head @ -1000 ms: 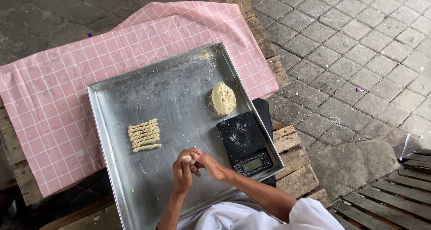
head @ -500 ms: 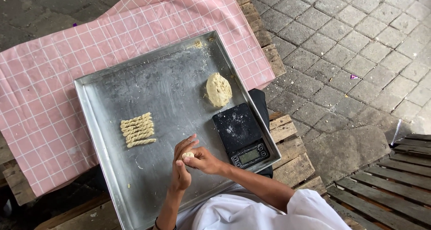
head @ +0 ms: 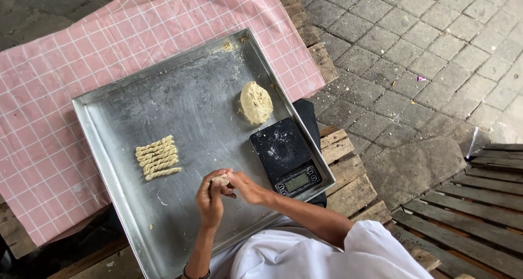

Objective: The person repeatedly takes small pieces of dough from a larger mass, rolls them into thin ropes, twists them into spiral shapes, and places them on a metal tray. The process is repeated multiple times throughout the clip.

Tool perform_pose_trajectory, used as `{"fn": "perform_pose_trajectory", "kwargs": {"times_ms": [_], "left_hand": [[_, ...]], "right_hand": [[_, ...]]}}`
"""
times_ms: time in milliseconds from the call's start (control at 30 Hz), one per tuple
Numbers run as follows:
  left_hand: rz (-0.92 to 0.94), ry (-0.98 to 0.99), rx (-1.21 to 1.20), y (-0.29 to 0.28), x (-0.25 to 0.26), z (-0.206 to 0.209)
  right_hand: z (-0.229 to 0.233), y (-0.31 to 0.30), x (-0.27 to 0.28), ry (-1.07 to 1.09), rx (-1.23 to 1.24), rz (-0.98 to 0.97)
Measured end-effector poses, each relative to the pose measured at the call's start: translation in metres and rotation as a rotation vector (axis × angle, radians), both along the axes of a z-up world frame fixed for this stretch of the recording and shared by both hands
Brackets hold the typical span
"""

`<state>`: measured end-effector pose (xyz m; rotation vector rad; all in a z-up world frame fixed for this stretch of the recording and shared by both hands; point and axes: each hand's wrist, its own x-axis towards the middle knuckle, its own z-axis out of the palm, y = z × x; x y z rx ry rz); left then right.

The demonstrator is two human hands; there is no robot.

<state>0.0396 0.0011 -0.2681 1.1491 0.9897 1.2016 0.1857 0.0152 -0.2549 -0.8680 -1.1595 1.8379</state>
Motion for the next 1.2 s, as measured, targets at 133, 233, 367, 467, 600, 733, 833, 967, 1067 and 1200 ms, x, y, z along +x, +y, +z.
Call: {"fn": "perform_pose_trajectory", "kwargs": {"times_ms": [133,233,367,467,600,733,833,967,1067,1200], "left_hand": [[0.105,-0.178,-0.013,0.005,-0.002,-0.008],[0.059,-0.001,0.117,0.001,-0.002,0.000],[-0.125,0.206,0.219,0.004,0.002,0.021],[-0.188,0.261,0.303,0.005,0.005,0.026],[-0.258,0.145,0.065,0.004,0.005,0.029],[-0.236,0.019,-0.103,-0.001,0.000,0.013],[-0.125,0.033,-0.072,0.000,-0.002,0.002],[0.023,-0.092,-0.065,-0.005,-0.011,-0.025],[0.102,-0.265,-0.019,-0.003,-0.015,-0.035],[0.063,0.027,0.084,0.001,-0.011,-0.010]], "right_hand": [[0.002,-0.005,-0.003,0.039,0.065,0.048],[-0.015,-0.008,-0.007,-0.004,0.046,0.025],[0.000,-0.001,-0.004,0.006,0.055,0.032],[0.010,0.006,-0.002,-0.080,0.025,-0.028],[0.021,0.009,0.003,-0.041,0.031,-0.050],[0.038,0.013,0.008,0.060,-0.074,0.004],[0.011,0.006,0.008,0.121,-0.036,0.000],[0.014,0.004,0.009,0.084,-0.114,0.041],[0.007,0.004,0.011,0.196,-0.011,0.097],[0.009,0.006,0.008,0.131,0.022,0.031]]}}
